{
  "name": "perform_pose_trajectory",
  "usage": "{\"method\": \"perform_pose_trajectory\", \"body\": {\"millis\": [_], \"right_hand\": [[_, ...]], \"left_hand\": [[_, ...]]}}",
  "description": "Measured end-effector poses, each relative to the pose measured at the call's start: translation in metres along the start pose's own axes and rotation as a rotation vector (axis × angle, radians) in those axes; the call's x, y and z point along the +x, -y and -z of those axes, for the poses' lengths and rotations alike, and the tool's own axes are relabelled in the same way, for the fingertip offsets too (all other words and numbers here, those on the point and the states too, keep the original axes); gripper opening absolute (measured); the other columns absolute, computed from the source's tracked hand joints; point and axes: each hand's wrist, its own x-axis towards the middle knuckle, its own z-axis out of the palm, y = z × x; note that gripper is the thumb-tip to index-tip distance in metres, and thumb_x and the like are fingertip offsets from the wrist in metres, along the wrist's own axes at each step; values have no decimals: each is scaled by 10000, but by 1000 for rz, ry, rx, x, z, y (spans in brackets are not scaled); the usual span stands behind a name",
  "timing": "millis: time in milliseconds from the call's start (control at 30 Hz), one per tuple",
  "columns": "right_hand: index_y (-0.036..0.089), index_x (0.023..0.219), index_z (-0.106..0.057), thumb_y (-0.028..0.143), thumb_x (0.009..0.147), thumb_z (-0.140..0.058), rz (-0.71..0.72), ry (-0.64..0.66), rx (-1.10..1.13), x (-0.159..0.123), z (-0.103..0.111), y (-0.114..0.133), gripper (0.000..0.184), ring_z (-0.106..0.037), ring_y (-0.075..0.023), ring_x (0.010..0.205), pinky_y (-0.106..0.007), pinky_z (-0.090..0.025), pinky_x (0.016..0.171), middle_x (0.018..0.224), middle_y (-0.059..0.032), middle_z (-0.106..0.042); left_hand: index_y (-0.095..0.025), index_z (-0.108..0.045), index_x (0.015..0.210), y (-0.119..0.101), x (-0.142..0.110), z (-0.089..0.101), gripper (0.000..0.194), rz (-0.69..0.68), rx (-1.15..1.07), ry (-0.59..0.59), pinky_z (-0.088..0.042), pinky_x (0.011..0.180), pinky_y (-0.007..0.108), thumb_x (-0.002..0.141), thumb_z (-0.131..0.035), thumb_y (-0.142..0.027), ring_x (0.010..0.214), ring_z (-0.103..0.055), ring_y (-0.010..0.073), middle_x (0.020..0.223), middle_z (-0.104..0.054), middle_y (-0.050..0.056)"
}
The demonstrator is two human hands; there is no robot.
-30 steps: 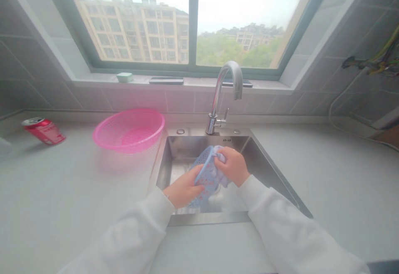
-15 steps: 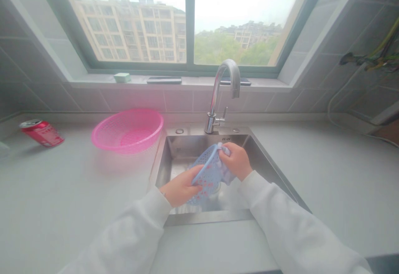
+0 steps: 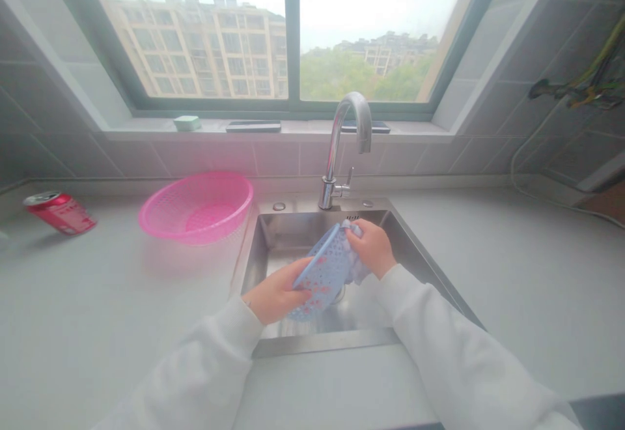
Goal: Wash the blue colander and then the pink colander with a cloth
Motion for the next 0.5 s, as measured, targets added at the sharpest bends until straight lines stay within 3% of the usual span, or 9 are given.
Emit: {"method": "perform_pose_trajectory", "body": {"millis": [67,133,267,400,500], "right_hand": [[196,779,-669,426,808,-527,-151,7,65,10,-1,-15,272,-613,-206,736,-298,-382,650,761,-44,-696],[192,715,-627,435,794,-515,-202,-1,118,14,-3,-23,279,-592,-193,698,-290,-375,634,703,-34,-666],[192,704,-617,483,772,-522,-208,6,181,12,-9,-24,313,-566,-187,669,-287,-362,618,665,-28,-644],[193,680,-605,515,749,-525,-214,12,216,12,-11,-25,339,-547,-191,670,-291,-355,618,653,-33,-635],[194,681,-600,517,745,-527,-221,6,218,14,-11,-26,338,-545,-188,668,-295,-364,632,663,-32,-634]], "left_hand": [[-248,-482,1459,0,0,2,682,-34,-125,-25,-585,851,418,820,-712,-191,1208,-647,360,1384,-628,155],[-249,-479,1457,-1,0,4,717,-84,-226,-89,-595,849,439,801,-771,-245,1226,-637,386,1408,-611,173],[-256,-526,1413,-8,-6,9,722,-181,-298,-166,-587,906,489,760,-834,-287,1193,-661,388,1416,-612,168],[-293,-583,1357,-12,-13,11,775,-335,-360,-147,-543,1006,514,656,-911,-330,1213,-651,373,1403,-633,119],[-261,-628,1305,-11,-9,12,767,-250,-390,-100,-544,991,510,610,-935,-367,1191,-660,372,1374,-650,127]]}}
